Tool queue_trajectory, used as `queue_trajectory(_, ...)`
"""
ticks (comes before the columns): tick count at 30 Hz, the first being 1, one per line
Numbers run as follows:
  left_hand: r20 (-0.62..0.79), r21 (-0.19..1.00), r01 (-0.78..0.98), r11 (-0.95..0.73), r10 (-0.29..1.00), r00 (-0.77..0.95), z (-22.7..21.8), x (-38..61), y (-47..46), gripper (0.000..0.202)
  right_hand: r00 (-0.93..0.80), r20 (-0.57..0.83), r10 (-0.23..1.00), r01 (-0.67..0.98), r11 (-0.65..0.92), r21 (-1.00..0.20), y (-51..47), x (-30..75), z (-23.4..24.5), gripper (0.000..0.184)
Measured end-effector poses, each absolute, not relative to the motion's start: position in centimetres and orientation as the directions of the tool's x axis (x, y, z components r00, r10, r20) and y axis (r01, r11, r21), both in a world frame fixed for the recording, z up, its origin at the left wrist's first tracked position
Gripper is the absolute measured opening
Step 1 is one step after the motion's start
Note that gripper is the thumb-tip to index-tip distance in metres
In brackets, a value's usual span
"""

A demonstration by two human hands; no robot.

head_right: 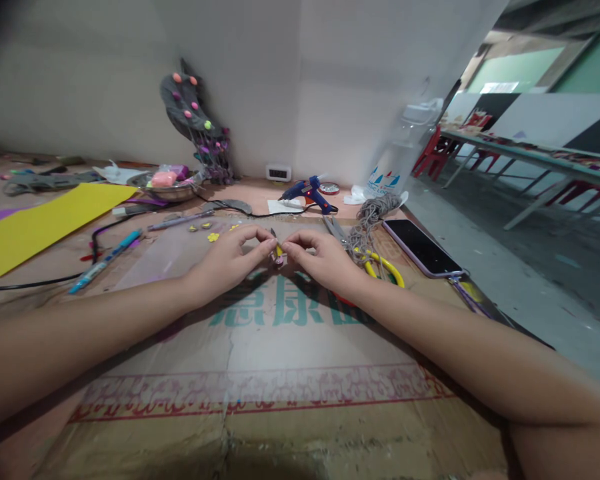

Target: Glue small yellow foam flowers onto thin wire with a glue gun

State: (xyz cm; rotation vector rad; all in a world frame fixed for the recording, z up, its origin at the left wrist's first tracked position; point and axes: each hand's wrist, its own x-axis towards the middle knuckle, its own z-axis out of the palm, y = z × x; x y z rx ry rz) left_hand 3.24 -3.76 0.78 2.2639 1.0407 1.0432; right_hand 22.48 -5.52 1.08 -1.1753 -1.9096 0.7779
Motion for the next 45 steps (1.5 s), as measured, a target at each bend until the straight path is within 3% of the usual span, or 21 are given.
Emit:
queue_trajectory(10,0.451,0.658,0.410,-0.632,0.766,0.458,0.32,3.15,-3.55,0.031,-0.284,0.305,0.909,0.494,0.412,-0.766,-5.38,22.55,1.14,0.022)
queue_trajectory(14,0.436,0.716,0.369,-0.593,0.792,0.426,0.05,3.18,-3.32,0.037,-0.279,0.322,0.905,0.533,0.425,-0.732,-5.36,22.54,1.15,0.023)
queue_trajectory(26,0.363,0.797,0.363,-0.483,0.863,0.350,0.14,3.26,-3.13,0.020,-0.249,0.324,0.913,0.556,0.408,-0.724,-5.57,22.40,1.40,0.021)
queue_trajectory(34,0.384,0.719,0.392,-0.574,0.798,0.464,0.76,3.29,-3.63,0.024,-0.255,0.316,0.914,0.587,0.406,-0.701,-5.50,22.38,1.30,0.022)
queue_trajectory(45,0.423,0.670,0.422,-0.611,0.781,0.459,0.67,3.26,-3.73,0.022,-0.271,0.295,0.916,0.565,0.400,-0.722,-5.45,22.50,1.26,0.022)
